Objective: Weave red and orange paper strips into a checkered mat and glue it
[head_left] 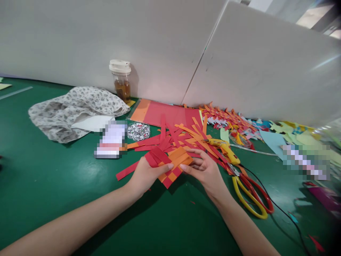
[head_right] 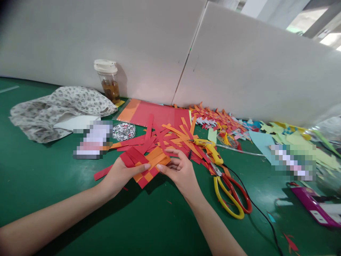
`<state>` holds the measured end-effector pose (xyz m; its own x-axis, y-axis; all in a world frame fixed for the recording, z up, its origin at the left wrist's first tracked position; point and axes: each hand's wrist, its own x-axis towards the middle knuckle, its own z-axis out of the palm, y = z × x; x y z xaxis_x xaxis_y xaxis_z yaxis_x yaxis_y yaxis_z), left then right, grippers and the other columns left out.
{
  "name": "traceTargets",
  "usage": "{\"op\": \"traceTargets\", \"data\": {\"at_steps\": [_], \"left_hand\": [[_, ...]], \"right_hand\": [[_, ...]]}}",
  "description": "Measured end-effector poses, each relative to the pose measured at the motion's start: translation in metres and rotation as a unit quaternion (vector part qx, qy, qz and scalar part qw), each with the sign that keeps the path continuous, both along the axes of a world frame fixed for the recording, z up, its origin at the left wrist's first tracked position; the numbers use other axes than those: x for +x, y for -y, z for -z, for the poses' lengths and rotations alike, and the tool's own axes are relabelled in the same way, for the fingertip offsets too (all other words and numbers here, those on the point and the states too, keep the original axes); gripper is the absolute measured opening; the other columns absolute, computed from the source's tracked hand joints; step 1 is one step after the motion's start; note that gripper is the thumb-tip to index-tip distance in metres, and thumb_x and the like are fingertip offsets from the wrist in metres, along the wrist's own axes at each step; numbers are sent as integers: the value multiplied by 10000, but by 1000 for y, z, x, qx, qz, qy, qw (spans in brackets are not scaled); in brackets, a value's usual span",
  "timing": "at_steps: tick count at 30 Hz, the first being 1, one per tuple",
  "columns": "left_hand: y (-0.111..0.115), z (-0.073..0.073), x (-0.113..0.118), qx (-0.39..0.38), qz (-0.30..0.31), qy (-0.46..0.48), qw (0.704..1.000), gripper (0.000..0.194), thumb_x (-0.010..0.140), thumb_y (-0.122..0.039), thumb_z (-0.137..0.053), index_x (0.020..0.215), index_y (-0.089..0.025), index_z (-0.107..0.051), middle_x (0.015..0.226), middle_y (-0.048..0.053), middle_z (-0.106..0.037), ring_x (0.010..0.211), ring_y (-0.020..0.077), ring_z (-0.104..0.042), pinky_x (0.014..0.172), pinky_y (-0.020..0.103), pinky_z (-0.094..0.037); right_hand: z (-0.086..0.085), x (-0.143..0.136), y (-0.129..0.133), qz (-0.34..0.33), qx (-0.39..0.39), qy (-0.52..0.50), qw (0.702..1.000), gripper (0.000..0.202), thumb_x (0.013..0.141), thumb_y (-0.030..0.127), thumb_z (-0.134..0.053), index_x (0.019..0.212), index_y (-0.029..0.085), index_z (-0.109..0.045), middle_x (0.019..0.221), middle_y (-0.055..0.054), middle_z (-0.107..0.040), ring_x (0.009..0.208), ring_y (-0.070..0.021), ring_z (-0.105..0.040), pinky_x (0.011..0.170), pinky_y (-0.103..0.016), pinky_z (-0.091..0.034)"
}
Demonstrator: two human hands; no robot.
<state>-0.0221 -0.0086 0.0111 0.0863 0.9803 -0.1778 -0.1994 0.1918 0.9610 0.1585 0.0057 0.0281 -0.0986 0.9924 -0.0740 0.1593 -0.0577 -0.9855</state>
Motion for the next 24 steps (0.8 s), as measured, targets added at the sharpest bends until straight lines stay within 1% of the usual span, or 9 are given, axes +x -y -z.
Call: {"op": "traceTargets", "data": {"at_steps": [4,6,8,12,16,18,20,22,24], "left_hand": [[0,0,-1,3,7,-1,1000,314,665,-303,-752,943,-187,-663,952,45,-721,835,189,-668,713,298,-531],[0,0,-1,0,10,-8,1000,295,662,-301,-753,919,-182,-669,939,46,-724,826,191,-672,707,296,-534],[0,0,-2,-2,9,-10,1000,290,661,-295,-754,915,-181,-670,942,47,-725,827,192,-675,708,295,-536],[0,-2,-2,-5,5,-6,1000,310,662,-274,-756,943,-182,-664,962,46,-723,830,187,-676,706,286,-537],[0,-3,-2,4,15,4,1000,295,670,-266,-752,934,-167,-665,977,58,-721,853,195,-676,733,294,-536],[0,-2,-1,7,21,30,999,320,678,-274,-748,965,-166,-656,1028,69,-708,899,208,-669,775,312,-532],[0,-2,0,2,34,63,997,382,677,-277,-750,1024,-169,-631,1088,79,-688,946,219,-658,808,330,-526],[0,-1,1,-12,49,86,995,439,663,-247,-760,1065,-165,-605,1122,88,-674,973,227,-650,825,340,-521],[-1,-1,2,-26,58,88,994,450,644,-193,-764,1060,-154,-596,1127,95,-670,980,227,-648,833,338,-517]], "right_hand": [[0,1,-1,4,-6,-15,1000,575,572,326,-816,1059,211,-534,755,-22,-725,642,-172,-675,666,-310,-558],[0,1,-1,12,-6,-20,1000,579,558,320,-824,1050,213,-537,732,-13,-720,638,-175,-674,658,-310,-556],[-1,1,-1,13,-8,-21,1000,579,556,317,-825,1049,218,-538,749,-18,-722,652,-181,-676,659,-312,-552],[-4,0,2,-19,-28,-37,999,584,587,322,-806,1088,228,-519,851,-44,-725,729,-191,-684,675,-305,-539],[-1,-1,4,-39,-52,-41,997,627,570,294,-819,1098,233,-486,824,-32,-721,727,-190,-686,677,-302,-542],[2,-2,4,-25,-56,-42,997,647,552,290,-828,1092,226,-476,808,-32,-718,710,-201,-688,667,-319,-551],[5,-3,3,2,-54,-56,997,669,541,304,-832,1092,216,-463,791,-34,-712,685,-212,-686,643,-337,-560],[7,-4,3,24,-49,-68,996,678,535,322,-833,1088,211,-457,766,-29,-705,659,-216,-680,616,-348,-562],[7,-5,3,23,-42,-70,996,656,543,334,-826,1079,216,-468,785,-33,-703,695,-223,-680,637,-353,-558]]}}
